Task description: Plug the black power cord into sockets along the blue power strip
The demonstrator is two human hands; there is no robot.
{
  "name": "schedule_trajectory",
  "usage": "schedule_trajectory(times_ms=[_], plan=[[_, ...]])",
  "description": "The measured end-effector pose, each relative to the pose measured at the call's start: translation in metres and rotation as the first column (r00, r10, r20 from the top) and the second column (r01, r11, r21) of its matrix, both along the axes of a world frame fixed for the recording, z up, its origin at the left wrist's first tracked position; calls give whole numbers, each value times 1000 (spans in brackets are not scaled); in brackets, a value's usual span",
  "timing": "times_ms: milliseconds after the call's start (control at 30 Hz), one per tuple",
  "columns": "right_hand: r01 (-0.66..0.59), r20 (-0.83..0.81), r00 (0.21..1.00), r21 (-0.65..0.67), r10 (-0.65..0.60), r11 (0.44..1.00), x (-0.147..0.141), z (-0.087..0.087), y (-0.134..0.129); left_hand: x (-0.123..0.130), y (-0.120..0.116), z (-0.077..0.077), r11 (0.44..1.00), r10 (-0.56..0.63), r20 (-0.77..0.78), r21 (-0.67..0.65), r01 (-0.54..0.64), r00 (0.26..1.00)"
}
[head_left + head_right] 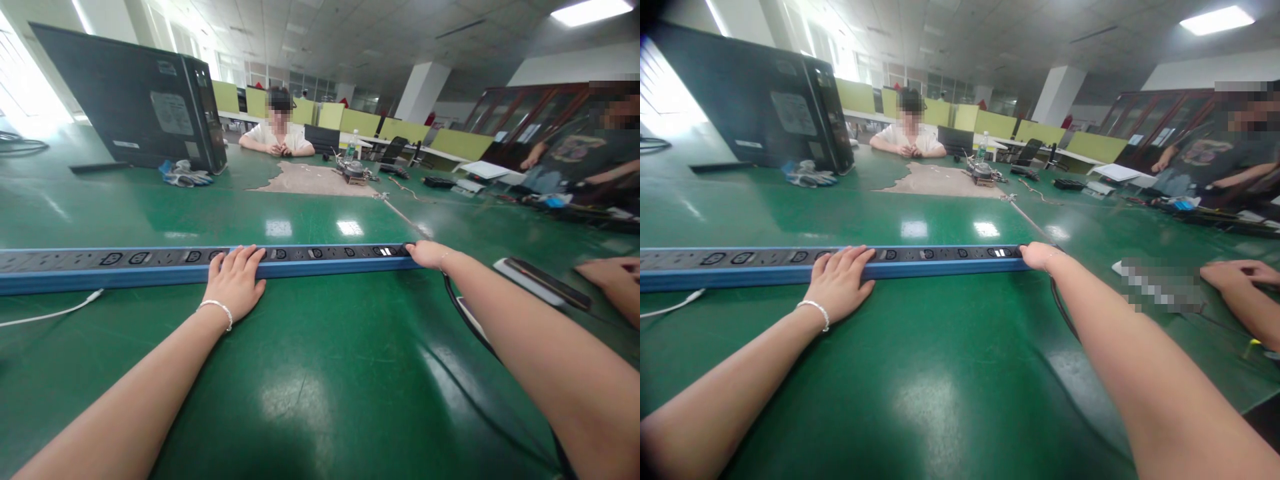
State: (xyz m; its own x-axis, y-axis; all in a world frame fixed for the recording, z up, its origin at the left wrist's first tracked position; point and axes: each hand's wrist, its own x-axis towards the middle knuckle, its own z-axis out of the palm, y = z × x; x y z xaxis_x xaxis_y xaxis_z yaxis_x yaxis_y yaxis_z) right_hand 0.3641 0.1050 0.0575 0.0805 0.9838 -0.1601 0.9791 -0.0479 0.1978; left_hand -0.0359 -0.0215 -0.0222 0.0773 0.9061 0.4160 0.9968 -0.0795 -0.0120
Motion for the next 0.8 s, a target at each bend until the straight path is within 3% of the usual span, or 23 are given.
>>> schedule_trajectory(times_ms=[433,800], plan=[[92,20,996,-52,-91,994,-4,6,6,0,0,0,1000,-10,10,10,10,1000],[161,-84,985,132,-150,978,7,-18,-14,0,0,0,1000,-7,26,-12,7,1000]])
